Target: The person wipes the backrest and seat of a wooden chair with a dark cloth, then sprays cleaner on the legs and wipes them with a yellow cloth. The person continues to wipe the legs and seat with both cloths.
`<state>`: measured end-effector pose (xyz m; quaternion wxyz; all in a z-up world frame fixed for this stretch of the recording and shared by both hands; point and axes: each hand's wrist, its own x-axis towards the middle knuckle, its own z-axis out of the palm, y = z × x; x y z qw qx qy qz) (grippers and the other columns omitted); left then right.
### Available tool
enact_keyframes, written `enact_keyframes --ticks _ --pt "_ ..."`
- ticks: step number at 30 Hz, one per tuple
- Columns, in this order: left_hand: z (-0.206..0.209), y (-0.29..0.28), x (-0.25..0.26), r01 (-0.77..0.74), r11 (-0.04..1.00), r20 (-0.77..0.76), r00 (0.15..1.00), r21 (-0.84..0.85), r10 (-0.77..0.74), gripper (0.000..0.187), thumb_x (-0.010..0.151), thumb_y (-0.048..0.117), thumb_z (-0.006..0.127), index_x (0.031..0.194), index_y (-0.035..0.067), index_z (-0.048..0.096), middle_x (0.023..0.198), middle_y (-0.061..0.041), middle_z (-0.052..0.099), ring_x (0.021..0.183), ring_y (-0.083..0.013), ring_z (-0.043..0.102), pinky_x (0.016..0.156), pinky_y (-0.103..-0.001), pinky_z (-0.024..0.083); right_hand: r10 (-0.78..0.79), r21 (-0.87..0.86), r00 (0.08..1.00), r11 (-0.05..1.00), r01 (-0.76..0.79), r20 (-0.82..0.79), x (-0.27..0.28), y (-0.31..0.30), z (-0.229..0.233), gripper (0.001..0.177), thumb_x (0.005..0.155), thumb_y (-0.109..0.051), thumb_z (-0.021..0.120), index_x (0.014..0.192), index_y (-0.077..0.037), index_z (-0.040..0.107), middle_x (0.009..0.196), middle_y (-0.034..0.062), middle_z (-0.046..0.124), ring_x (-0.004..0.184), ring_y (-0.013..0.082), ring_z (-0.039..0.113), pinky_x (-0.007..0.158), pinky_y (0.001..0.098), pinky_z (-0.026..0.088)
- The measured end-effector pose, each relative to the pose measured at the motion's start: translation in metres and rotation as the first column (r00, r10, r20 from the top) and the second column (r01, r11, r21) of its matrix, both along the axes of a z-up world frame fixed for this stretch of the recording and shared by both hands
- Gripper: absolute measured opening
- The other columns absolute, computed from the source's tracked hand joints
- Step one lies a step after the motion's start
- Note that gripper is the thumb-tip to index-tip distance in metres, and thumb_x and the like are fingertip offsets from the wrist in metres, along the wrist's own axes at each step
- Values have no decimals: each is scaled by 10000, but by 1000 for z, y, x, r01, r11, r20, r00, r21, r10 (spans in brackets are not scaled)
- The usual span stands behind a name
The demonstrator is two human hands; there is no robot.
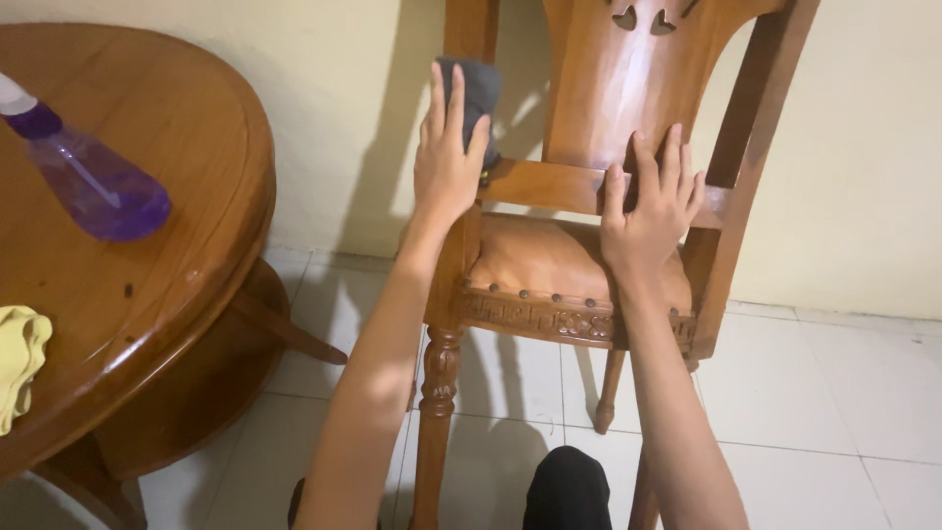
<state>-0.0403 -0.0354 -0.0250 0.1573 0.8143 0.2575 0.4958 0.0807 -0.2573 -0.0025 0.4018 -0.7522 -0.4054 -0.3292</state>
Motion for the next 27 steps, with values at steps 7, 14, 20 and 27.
enact_keyframes --ticks 7,14,20,27 --pt "-18 -48 -49 130 978 16 992 -165 -129 790 1065 461 522 1648 69 159 1726 -198 89 1568 -425 232 1247 -497 271 4 5 1000 1000 -4 -6 -4 -2 3 417 1068 -313 605 1443 -136 646 1613 187 443 1503 381 378 1257 551 173" --pt "-14 -78 -10 -169 985 -282 945 15 167 750 1100 531 289 1662 54 150 1738 -171 49 1607 -388 2 1310 -545 0 105 148 988 985 -89 -110 0 -5 -2 436 1143 -252 364 1431 -29 603 1591 208 480 1520 349 425 1294 527 179" --pt "8 -134 29 -79 997 -277 958 -9 74 811 1079 559 325 1641 11 120 1736 -162 15 1598 -379 -63 1307 -536 -61 377 617 913 759 -209 -154 14 -11 -14 435 1151 -274 327 1387 48 498 1509 231 527 1412 332 525 1226 462 402" --pt "-3 -186 95 114 984 -157 978 -138 -136 776 991 327 349 1649 30 65 1724 -213 -96 1595 -414 -128 1272 -538 -128 527 785 814 601 -152 -245 27 -24 -14 290 1105 -148 445 1342 15 475 1345 201 566 1315 329 569 1159 452 471"
